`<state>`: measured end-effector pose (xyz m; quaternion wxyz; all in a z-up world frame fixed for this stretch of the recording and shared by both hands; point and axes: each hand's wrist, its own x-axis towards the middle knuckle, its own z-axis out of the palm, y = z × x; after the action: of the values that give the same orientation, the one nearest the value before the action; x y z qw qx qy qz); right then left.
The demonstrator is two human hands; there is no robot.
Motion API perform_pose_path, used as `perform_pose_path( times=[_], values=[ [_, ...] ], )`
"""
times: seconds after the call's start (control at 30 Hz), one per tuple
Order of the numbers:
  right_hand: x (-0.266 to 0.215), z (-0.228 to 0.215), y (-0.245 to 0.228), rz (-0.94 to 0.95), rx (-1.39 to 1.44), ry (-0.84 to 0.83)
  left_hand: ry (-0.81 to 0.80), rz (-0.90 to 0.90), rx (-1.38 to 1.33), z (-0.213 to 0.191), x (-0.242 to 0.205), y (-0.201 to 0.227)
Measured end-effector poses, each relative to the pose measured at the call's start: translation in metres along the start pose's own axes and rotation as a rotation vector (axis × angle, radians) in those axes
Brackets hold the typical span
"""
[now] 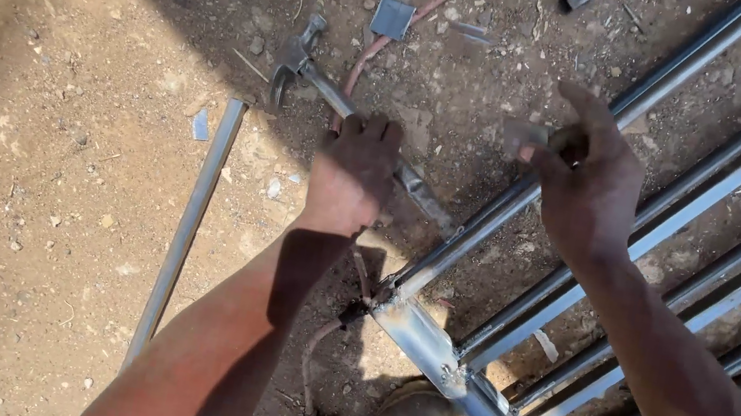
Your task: Welding a small metal plate onto a metal frame structure using an arc welder.
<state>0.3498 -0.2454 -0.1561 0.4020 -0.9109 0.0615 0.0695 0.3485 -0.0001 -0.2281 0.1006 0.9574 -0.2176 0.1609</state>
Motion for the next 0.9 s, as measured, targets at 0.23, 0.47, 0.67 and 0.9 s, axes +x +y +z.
perform_pose_path(
  times=[0.23,0.47,0.67,0.9],
  values=[
    [-0.168,-0.045,-0.006,0.962,0.695,0.161,-0.873,-0.407,-0.092,-0.138,0.029,0.017],
    [-0.363,-0.055,0.026,1.383,1.135,0.529,-0.985,-0.577,-0.033,-0.278,0.013,0.174],
    [-0.512,-0.166,0.021,1.567,1.179,0.638,-1.172,-0.668,-0.282,-0.301,-0.103,0.357],
    [-0.716,-0.225,0.144,1.54,1.226,0.921,-1.27,-0.305,-0.558,-0.315,-0.274,0.534]
  ],
)
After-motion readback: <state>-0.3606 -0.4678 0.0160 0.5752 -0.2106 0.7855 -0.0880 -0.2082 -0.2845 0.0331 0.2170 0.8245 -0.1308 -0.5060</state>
